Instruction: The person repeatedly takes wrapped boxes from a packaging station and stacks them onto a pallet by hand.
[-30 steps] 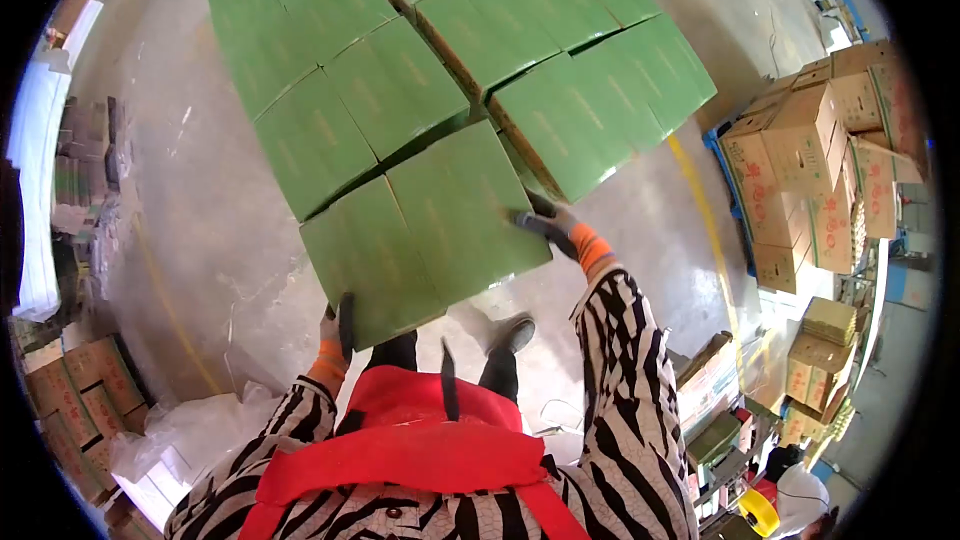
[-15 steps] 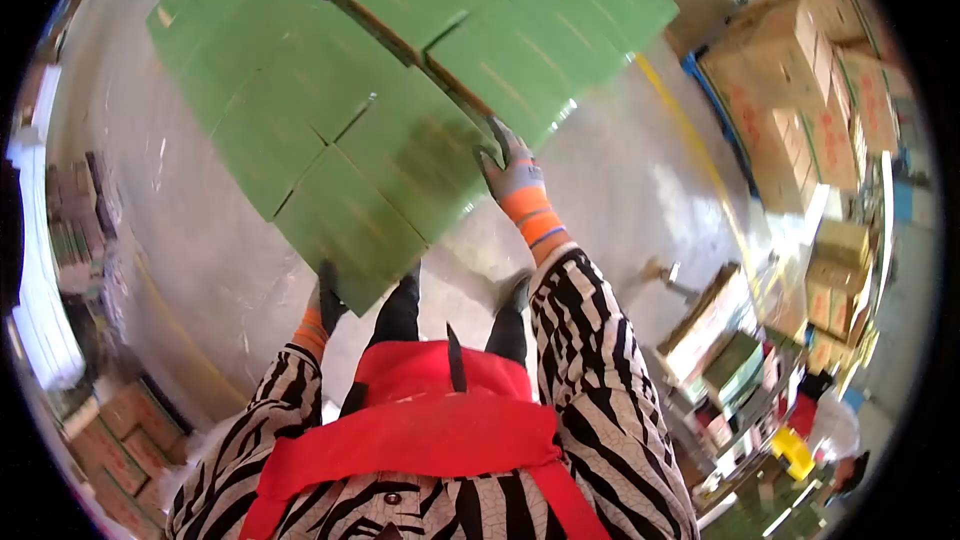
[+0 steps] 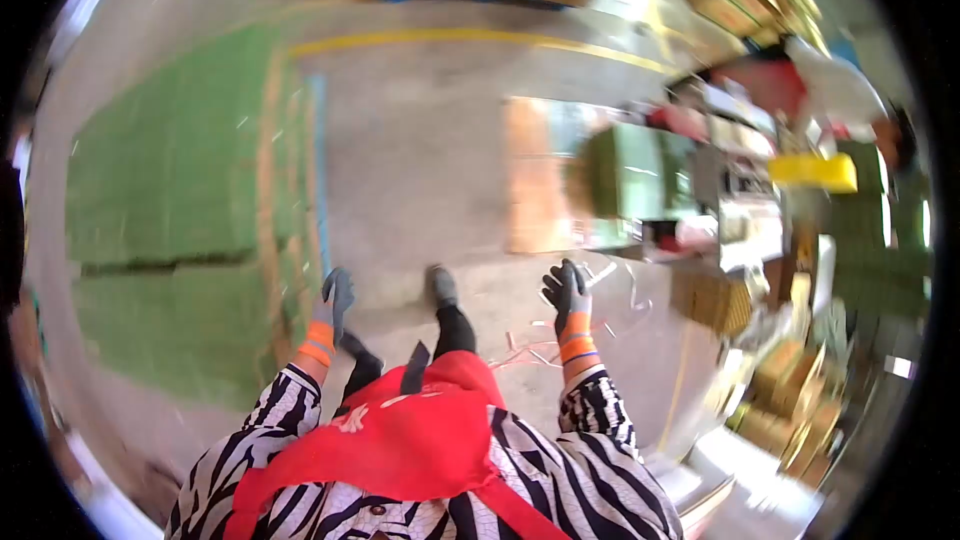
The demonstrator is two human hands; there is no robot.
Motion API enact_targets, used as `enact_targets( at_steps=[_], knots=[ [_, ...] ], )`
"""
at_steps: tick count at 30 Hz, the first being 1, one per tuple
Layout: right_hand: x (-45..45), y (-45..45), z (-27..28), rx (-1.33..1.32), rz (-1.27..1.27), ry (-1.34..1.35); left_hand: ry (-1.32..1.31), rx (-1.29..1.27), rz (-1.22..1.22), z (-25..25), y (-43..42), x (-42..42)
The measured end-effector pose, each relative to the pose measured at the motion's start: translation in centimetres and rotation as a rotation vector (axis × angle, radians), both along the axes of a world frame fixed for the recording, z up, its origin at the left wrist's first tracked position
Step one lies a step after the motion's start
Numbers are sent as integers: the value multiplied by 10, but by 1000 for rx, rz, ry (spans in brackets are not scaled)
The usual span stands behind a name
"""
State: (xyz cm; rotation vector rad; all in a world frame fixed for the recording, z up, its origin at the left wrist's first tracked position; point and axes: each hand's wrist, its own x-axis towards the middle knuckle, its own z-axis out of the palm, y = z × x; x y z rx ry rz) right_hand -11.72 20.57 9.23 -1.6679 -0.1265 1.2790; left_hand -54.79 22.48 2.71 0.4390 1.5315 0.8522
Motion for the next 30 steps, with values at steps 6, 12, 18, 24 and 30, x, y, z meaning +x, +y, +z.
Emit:
enact_targets(
  at_steps=[6, 12, 18, 24, 30],
  knots=[
    [120, -31, -14, 155, -534, -28, -216, 184, -202, -26, 133, 173],
    [164, 23, 8, 217, -626, -80, 224, -91, -584, -64, 204, 228],
    [208, 63, -20, 242, -679, 74, 253, 97, -510, -19, 187, 278],
    [225, 107, -31, 58, -685, 208, 45, 124, -438, -13, 184, 286],
    [155, 142, -33, -37, -579, -654, -147, 96, -298, 40, 178, 261]
  ],
)
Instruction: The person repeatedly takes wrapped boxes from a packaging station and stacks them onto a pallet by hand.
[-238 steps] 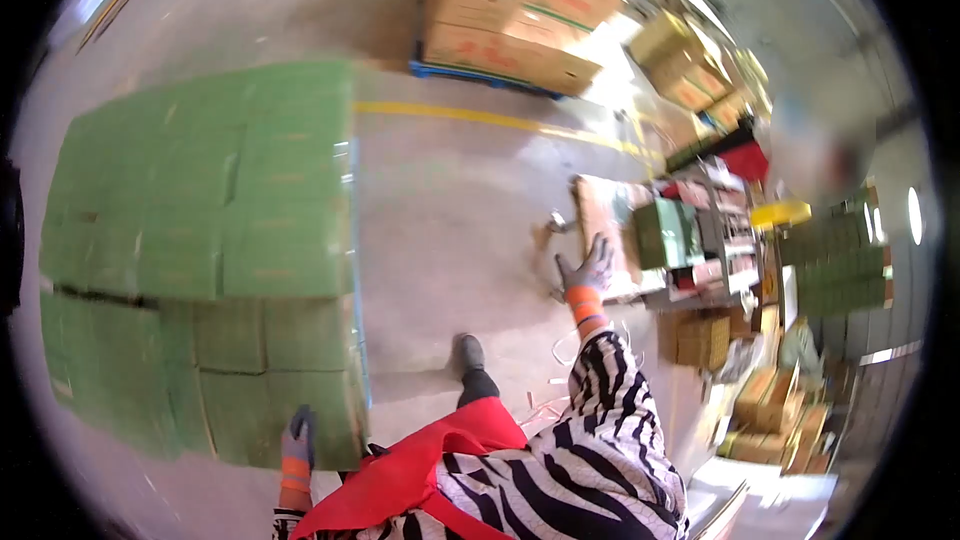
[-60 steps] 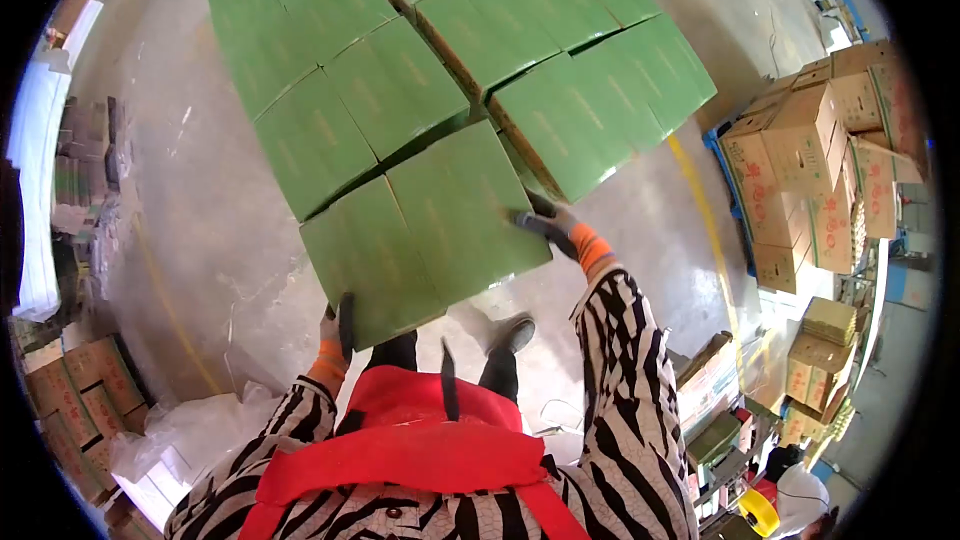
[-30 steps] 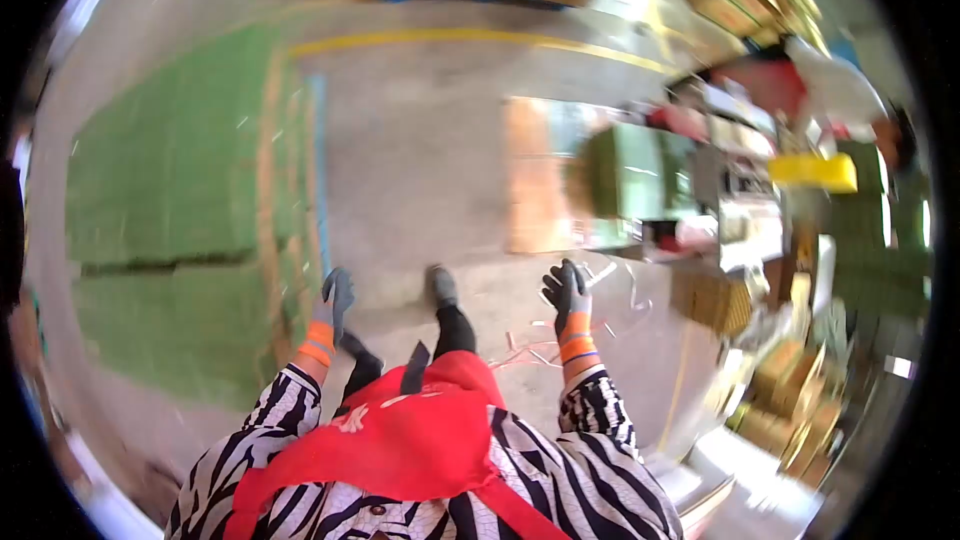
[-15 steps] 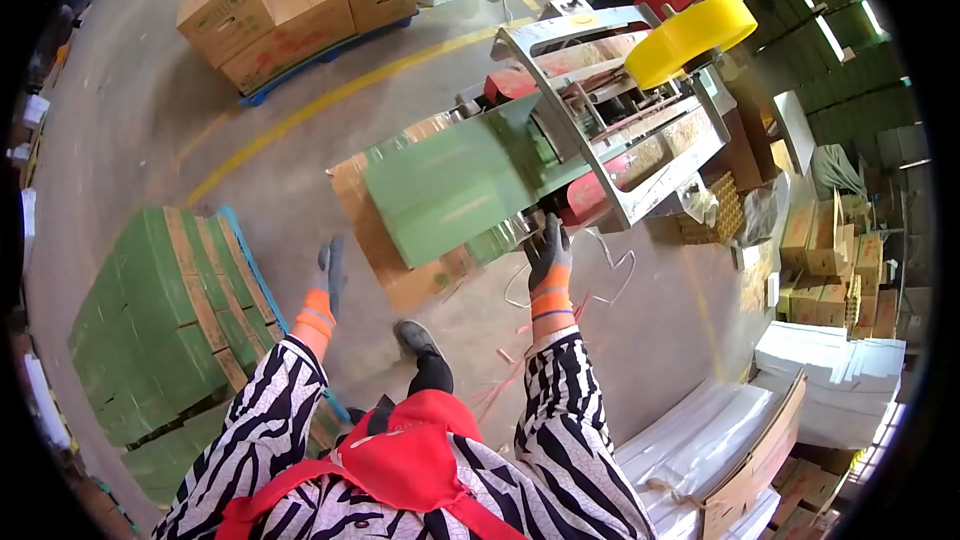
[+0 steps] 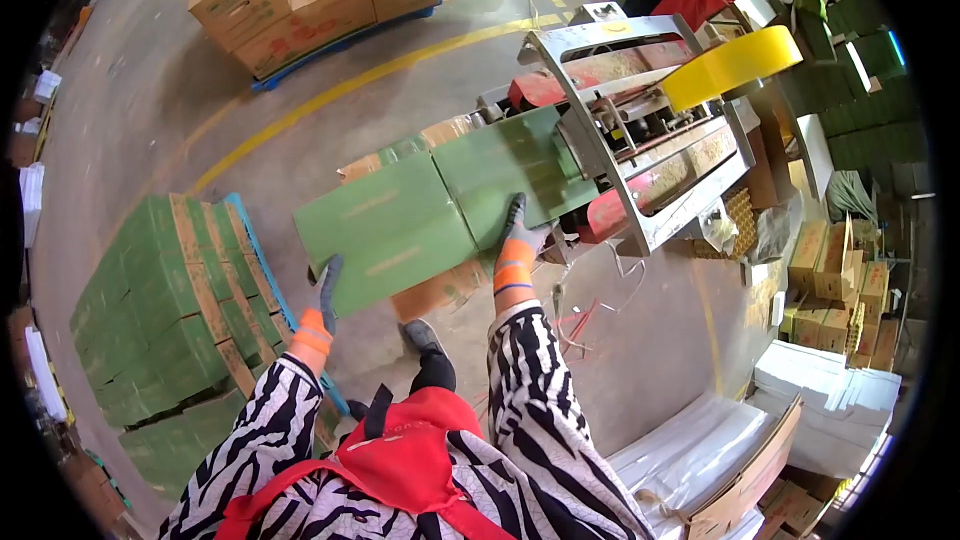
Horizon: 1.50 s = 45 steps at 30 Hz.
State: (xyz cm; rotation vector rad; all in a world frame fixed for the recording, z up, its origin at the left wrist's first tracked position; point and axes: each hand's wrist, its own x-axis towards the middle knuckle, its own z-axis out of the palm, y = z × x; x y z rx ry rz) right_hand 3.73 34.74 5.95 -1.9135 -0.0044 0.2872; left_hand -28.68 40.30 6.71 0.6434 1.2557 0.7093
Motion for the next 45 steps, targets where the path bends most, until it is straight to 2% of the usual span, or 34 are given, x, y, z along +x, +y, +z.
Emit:
enact_targets(
  at_steps=[1, 2, 4, 5, 6, 7, 9, 10, 12, 14, 15, 16, 17, 18, 20, 22, 23, 24, 25, 26, 27, 28, 29, 30, 31, 32, 33, 34, 36, 39, 40, 42, 43, 45],
  knots=[
    [-11, -2, -1, 13, 24, 8, 3, 28, 10, 1, -3, -17],
    [-23, -5, -2, 25, 44, 14, 155, 122, -15, -14, -3, -49],
    [-68, -10, 13, 104, 105, 18, 194, 30, 75, -15, -12, -99],
    [-94, -15, 2, 29, 111, -23, 85, -151, 188, 8, -19, -114],
    [-119, -20, -9, -46, 121, -61, 57, -157, 201, 26, -28, -128],
    [-139, -25, -7, 84, 171, 4, 37, -161, 217, 43, -37, -144],
    [-145, -30, -16, 99, 229, 274, 70, -142, 225, 65, -52, -161],
    [-137, -33, -26, 107, 258, 399, 111, -131, 242, 64, -57, -166],
    [-96, -26, -14, 330, 131, 477, 174, -113, 273, 43, -66, -173],
    [-31, -22, -28, 115, 399, 96, 101, -106, 279, 15, -69, -176],
    [-8, -13, -11, 14, 481, -110, 66, -106, 288, 0, -73, -177],
    [5, -13, 7, 53, 588, 99, 34, -106, 305, -16, -78, -178],
    [7, -6, 50, 64, 680, 308, 14, -13, 335, -31, -86, -180],
    [19, -8, 27, 65, 864, 246, 47, 27, 286, -30, -91, -179],
    [25, -18, 16, 47, 897, 174, 43, 30, 236, -26, -84, -176],
    [16, -27, 33, 74, 904, 494, -101, -126, 270, -7, -78, -178],
    [25, -40, 11, 110, 978, 543, -39, -107, 296, 1, -84, -186],
    [23, -40, 5, -8, 1041, 541, 31, -93, 336, 8, -91, -198],
    [-39, -26, 64, 25, 847, 717, 81, -30, 352, 14, -100, -213],
    [-20, -32, 12, 190, 980, 617, 135, 25, 363, 20, -116, -238],
    [-31, -31, -5, 274, 1073, 601, 143, 112, 414, 40, -133, -263],
    [-56, -19, -12, 365, 1145, 579, 149, 202, 444, 72, -151, -285],
    [-114, -7, 15, 366, 1113, 620, 152, 290, 459, 93, -170, -310],
    [-174, 0, 47, 362, 1079, 651, 119, 259, 543, 98, -191, -342],
    [-212, 5, 34, 410, 1128, 596, 76, 231, 625, 100, -219, -379],
    [-264, 10, 38, 359, 1287, 488, 28, 201, 707, 101, -251, -416],
    [-323, 7, 46, 379, 1334, 587, -107, 121, 875, 111, -285, -450],
    [-386, 0, 60, 385, 1374, 682, -66, 184, 920, 114, -321, -491],
    [-525, -32, 80, 384, 1459, 677, 22, 293, 994, 116, -397, -582],
    [-735, -88, 91, 298, 1581, 668, 41, 203, 1244, 85, -513, -729],
    [-793, -105, 82, 261, 1598, 674, 57, 245, 1247, 85, -548, -773],
    [-916, -116, 56, 318, 1924, 381, 95, 339, 1268, 93, -599, -875],
    [-981, -131, 60, 356, 2050, 226, 72, 264, 1363, 100, -620, -914],
    [-1105, -161, 86, 247, 2026, 400, 81, 316, 1406, 87, -655, -995]
  ],
)
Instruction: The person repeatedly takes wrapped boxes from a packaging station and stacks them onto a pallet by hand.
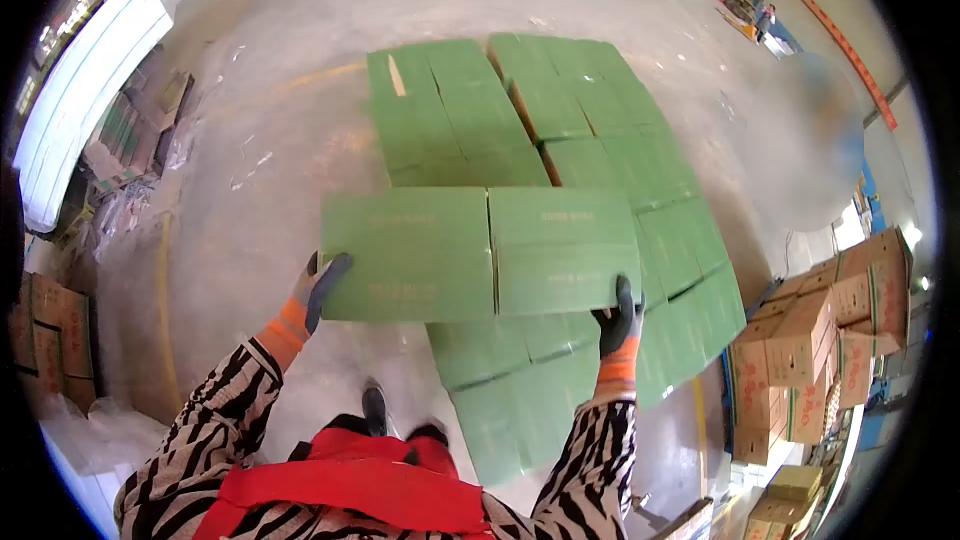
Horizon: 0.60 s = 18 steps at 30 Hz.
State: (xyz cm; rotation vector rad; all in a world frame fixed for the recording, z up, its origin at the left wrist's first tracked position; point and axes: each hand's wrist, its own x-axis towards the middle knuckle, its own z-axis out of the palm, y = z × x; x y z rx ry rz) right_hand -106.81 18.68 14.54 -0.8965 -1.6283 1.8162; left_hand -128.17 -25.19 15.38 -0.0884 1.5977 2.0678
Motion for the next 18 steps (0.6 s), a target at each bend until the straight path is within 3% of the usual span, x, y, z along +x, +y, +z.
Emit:
enact_targets(
  at_steps=[1, 4, 7, 8, 13, 16, 18],
  knots=[
    [-56, -4, 21, -297, -29, 64, 42, 23, 29, 1, -4, -36],
    [-222, 12, 10, -196, 64, 72, -44, -2, 75, 13, -8, -166],
    [-401, 31, -4, -158, 127, 63, -43, 27, 133, -24, -2, -321],
    [-399, 60, 9, -165, 144, 78, -50, 24, 151, -14, 24, -311],
    [-671, 119, -75, -122, 251, -9, -65, 106, 239, -115, 75, -565],
    [-718, 155, -100, -204, 165, -107, 24, 130, 276, -134, 112, -607],
    [-755, 167, -142, -272, 175, -121, -8, -396, 186, -162, 117, -649]
  ],
)
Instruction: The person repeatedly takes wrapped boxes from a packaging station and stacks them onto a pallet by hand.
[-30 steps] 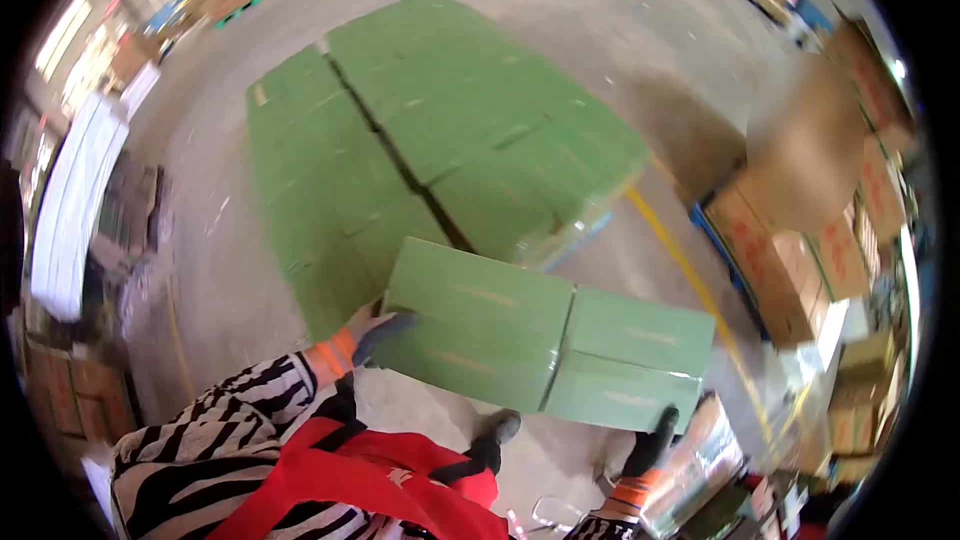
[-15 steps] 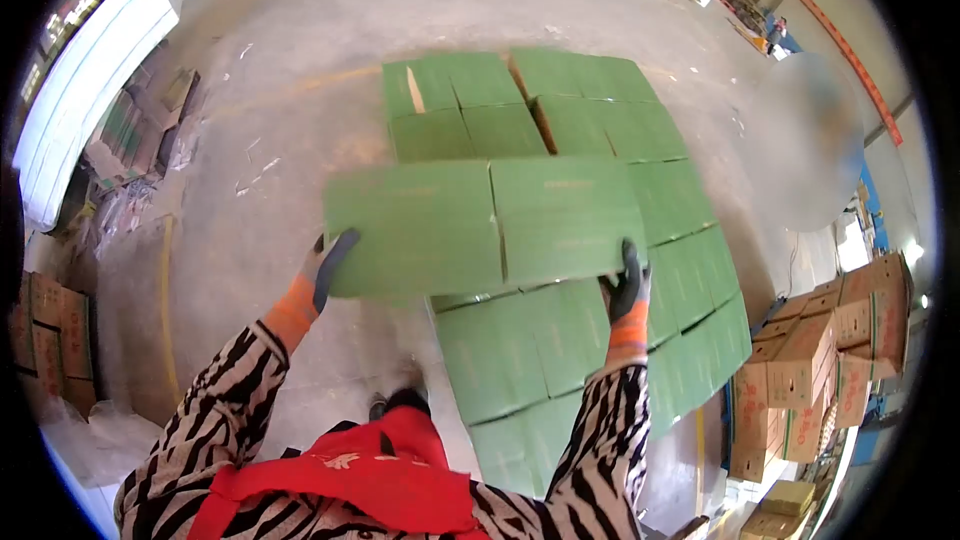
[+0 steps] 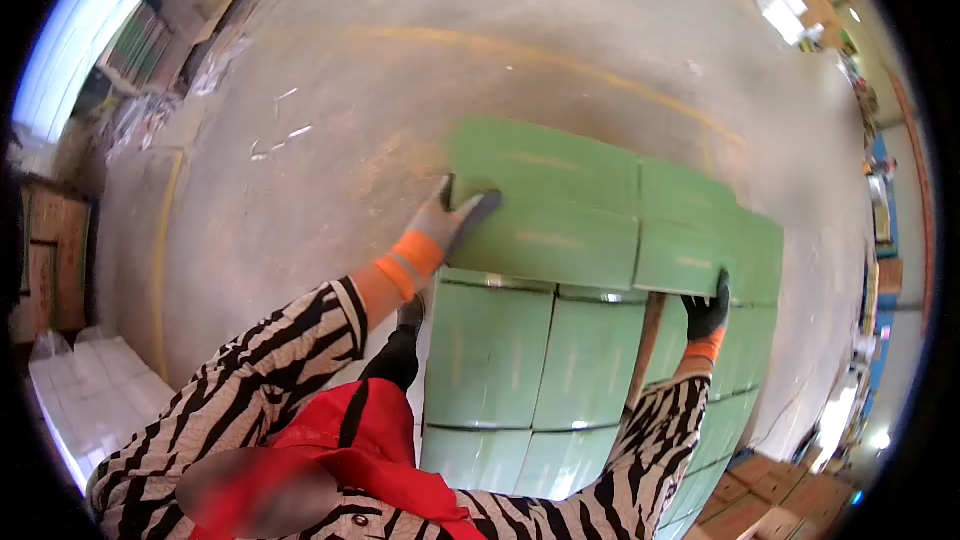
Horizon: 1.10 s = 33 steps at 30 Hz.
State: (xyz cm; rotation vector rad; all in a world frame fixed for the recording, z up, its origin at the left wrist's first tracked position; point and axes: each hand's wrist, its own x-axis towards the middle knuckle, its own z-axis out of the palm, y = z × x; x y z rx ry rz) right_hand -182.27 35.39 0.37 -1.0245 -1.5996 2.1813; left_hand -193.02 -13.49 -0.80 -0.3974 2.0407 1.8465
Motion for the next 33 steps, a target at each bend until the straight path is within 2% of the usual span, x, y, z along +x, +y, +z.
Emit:
enact_targets(
  at_steps=[1, 2, 3, 4, 7, 10, 12, 13, 14, 15, 18, 20, 21, 23, 26, 28, 29, 30, 32, 33],
  knots=[
    [-15, 1, -11, -19, 21, 2, -49, -247, -51, -13, 1, -18],
    [-29, -2, -26, -32, 3, -22, -130, -305, -101, -11, -4, -32],
    [-48, -4, -43, -46, -16, -46, -212, -362, -153, 3, -10, -46],
    [-26, 5, -21, -56, -5, -74, -283, -412, -218, 40, -4, -22],
    [-37, 18, -40, 9, 85, -151, -253, -519, -225, -5, -8, -30],
    [-30, 15, -31, 100, 113, -225, -25, -748, -188, -31, -3, -16],
    [-36, 20, -26, 201, 177, -287, -26, -685, -111, -31, -4, -14],
    [-52, -6, -8, 336, 138, -442, -14, -655, -89, -31, -8, -20],
    [-47, 19, -38, 497, 176, -284, -68, -523, -147, -70, -18, -29],
    [-56, -37, -8, 495, -125, -351, -66, -418, -183, -89, -29, -33],
    [-23, -114, -21, 785, -31, -129, 140, -205, -236, -63, -45, -22],
    [48, -175, -10, 879, -1, 20, 290, -121, -270, -29, -66, 3],
    [103, -244, 56, 1008, -112, 26, 368, -102, -280, -8, -80, 28],
    [212, -309, 82, 979, -70, -183, 514, -44, -301, 34, -108, 92],
    [390, -378, 82, 778, -372, -283, 649, 80, -448, 92, -142, 208],
    [517, -379, 59, 869, -547, -638, 628, 198, -669, 118, -146, 285],
    [581, -378, 44, 1071, -668, -718, 595, 265, -807, 131, -149, 317],
    [637, -378, 45, 1051, -760, -857, 529, 337, -930, 141, -147, 343],
    [725, -383, 85, 1070, -847, -1233, 385, 459, -1148, 162, -154, 405],
    [783, -365, 79, 1195, -878, -1350, 395, 439, -1269, 168, -141, 438]
  ],
)
